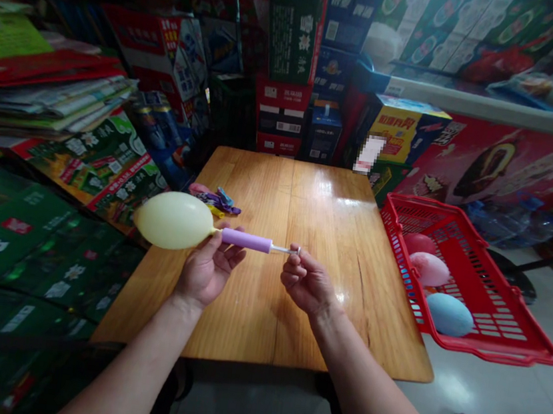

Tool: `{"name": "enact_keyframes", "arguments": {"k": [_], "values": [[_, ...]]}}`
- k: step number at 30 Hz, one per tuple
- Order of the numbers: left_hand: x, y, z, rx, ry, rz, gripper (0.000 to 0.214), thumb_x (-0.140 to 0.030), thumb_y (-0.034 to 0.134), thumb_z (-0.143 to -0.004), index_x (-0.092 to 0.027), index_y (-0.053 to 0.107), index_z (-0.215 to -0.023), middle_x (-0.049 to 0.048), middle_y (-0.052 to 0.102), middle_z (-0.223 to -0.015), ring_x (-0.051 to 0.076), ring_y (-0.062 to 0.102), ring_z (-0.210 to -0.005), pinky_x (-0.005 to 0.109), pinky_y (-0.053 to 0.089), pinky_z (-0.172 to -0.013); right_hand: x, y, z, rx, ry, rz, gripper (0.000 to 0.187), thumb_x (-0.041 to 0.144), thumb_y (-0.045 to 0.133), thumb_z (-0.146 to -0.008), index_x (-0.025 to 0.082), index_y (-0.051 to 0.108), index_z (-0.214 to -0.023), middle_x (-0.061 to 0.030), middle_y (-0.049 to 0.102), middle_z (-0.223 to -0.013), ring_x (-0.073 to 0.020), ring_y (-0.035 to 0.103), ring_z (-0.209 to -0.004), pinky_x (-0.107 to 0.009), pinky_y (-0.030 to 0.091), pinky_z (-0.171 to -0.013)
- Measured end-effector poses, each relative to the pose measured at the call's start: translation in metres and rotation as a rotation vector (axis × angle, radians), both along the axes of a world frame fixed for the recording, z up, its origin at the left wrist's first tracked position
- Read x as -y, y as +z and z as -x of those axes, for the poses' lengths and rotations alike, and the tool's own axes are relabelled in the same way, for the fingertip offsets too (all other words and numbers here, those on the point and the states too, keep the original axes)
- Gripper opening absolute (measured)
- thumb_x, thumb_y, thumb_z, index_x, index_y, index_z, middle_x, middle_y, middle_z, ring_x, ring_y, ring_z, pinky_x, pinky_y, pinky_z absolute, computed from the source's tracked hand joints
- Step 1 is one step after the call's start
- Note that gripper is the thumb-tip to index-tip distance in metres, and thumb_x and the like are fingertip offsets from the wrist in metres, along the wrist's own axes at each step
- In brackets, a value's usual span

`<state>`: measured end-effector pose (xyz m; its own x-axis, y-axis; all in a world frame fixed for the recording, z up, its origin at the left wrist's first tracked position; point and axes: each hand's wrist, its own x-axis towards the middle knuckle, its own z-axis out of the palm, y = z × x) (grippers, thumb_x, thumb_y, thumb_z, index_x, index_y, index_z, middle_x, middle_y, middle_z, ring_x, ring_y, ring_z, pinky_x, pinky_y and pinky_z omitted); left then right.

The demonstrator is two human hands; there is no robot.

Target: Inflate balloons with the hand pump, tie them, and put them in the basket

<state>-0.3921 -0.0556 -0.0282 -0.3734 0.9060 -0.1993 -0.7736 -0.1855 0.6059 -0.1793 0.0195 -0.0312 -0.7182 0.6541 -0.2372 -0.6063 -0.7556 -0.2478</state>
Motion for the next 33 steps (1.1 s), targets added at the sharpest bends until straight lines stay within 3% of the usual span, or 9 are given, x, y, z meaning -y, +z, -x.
{"name": "enact_keyframes", "arguments": {"k": [5,11,17,24,29,33], "values": [[0.001,-0.006,-0.021,0.059,-0.075,0.072,0.024,-0.023,0.068,-0.091,-0.019,0.07,-0.115,0.0137,0.073,-0.12,0.024,0.07,-0.106,0.04,0.059,-0.089,0.007,-0.01,0.008,0.029,0.031,0.007,0.018,0.015,0.074,-0.085,0.016,0.064,-0.1,0.0037,0.064,-0.07,-0.0031,0.043,-0.049,-0.014,0.039,-0.049],[-0.004,0.0,-0.003,0.039,0.052,0.017,0.021,-0.023,0.065,-0.093,-0.017,0.071,-0.112,0.0132,0.074,-0.115,0.022,0.07,-0.107,0.035,0.06,-0.089,-0.005,0.006,-0.009,0.027,-0.016,-0.072,0.017,0.014,0.074,-0.084,0.012,0.066,-0.099,0.0031,0.063,-0.067,-0.0028,0.041,-0.048,-0.015,0.038,-0.049],[-0.001,-0.006,-0.02,0.044,-0.068,0.045,0.023,-0.025,0.069,-0.091,-0.02,0.071,-0.113,0.0112,0.072,-0.122,0.022,0.07,-0.105,0.037,0.06,-0.088,0.008,-0.003,0.005,0.038,-0.011,-0.054,0.02,0.016,0.076,-0.084,0.012,0.066,-0.1,0.0022,0.064,-0.069,-0.0028,0.04,-0.048,-0.016,0.038,-0.049],[-0.006,-0.001,0.001,0.013,0.102,0.008,0.019,-0.023,0.064,-0.094,-0.016,0.072,-0.11,0.0124,0.075,-0.114,0.021,0.07,-0.104,0.032,0.061,-0.085,-0.007,0.01,-0.01,0.021,-0.076,-0.05,0.014,0.012,0.071,-0.084,0.012,0.065,-0.097,0.0038,0.061,-0.064,-0.0028,0.04,-0.047,-0.015,0.035,-0.047],[0.0,-0.008,-0.015,-0.004,-0.088,0.008,0.026,-0.026,0.068,-0.092,-0.024,0.07,-0.118,0.0093,0.07,-0.127,0.023,0.07,-0.106,0.038,0.061,-0.086,0.004,-0.006,0.005,0.032,-0.072,0.005,0.018,0.015,0.074,-0.084,0.013,0.064,-0.099,0.004,0.061,-0.066,-0.0029,0.041,-0.046,-0.015,0.036,-0.047],[-0.004,-0.01,-0.02,0.01,-0.068,0.024,0.021,-0.023,0.068,-0.092,-0.019,0.071,-0.112,0.0118,0.072,-0.12,0.022,0.069,-0.107,0.037,0.06,-0.09,0.005,-0.009,0.008,0.038,-0.014,-0.004,0.02,0.015,0.074,-0.084,0.014,0.063,-0.101,0.0039,0.061,-0.067,-0.0032,0.043,-0.048,-0.015,0.039,-0.049]]}}
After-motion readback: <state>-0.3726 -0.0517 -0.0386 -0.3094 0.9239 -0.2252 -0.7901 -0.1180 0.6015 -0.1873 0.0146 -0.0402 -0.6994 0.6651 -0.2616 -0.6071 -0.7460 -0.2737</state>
